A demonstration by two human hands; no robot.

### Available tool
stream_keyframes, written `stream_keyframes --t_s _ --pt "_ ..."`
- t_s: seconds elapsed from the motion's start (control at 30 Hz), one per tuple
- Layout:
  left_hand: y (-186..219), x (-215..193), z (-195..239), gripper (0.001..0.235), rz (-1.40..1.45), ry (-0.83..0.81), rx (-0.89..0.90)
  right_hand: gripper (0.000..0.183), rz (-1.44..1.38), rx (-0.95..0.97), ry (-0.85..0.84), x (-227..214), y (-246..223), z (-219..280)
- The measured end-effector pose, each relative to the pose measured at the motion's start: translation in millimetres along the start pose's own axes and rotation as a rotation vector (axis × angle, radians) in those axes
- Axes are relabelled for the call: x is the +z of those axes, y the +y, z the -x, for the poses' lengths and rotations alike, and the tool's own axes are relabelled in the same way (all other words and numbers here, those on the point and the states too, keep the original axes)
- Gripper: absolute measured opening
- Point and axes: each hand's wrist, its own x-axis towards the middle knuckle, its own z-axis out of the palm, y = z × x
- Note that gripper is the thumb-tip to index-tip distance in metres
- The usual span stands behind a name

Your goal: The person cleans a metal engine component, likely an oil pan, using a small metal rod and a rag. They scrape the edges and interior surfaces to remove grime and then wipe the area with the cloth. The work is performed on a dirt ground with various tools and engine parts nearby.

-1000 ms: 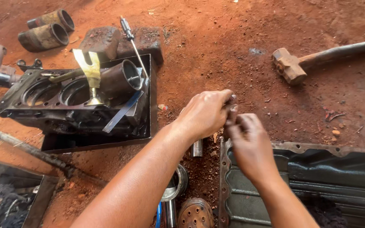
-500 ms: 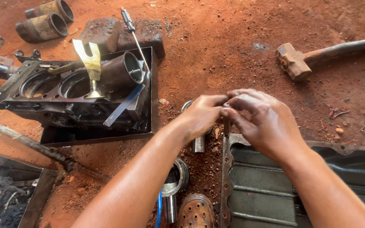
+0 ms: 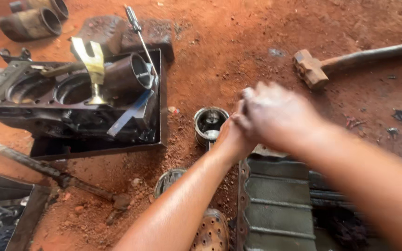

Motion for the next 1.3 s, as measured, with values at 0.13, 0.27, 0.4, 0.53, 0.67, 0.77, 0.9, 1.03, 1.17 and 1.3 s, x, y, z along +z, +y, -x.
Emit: stream_keyframes --t_s 0.13,0.27,0.4,0.53,0.67,0.77,0.9,1.03,1.17,1.3 --pt "5 5 -1 0.024 -0.163 -0.148 0.137 0.048 0.093 -0.268 -0.046 -16 27 18" --pt "13 -9 4 0.031 -0.240 -0.222 0.100 0.038 0.153 -0.016 -0.227 -8 20 34" --pt "23 2 26 0.049 -0.232 -0.083 0.000 0.043 -0.377 0.459 -0.323 6 25 25" --pt "32 -6 22 0.027 -0.403 -0.017 -0.002 0.050 -0.627 0.407 -0.262 6 27 19" --pt "29 -13 6 0.024 -0.326 -0.292 -0.081 0.057 -0.026 -0.011 -0.115 -19 34 35" --pt "18 -18 -7 0.035 -0.210 -0.360 -0.138 0.056 -0.056 -0.064 -0.226 -32 23 41" --pt "4 -17 1 0.044 -0.190 -0.313 -0.117 0.046 -0.359 0.329 -0.247 -9 9 44" --pt "11 -9 23 0.051 -0.174 -0.071 0.017 0.049 -0.629 0.488 -0.025 18 10 28" --pt "23 -20 26 0.053 -0.390 -0.194 -0.086 0.051 -1.109 0.495 -0.363 8 13 31" --pt "33 -28 34 0.061 -0.369 -0.216 -0.158 0.053 -0.833 0.320 -0.207 -2 14 30"
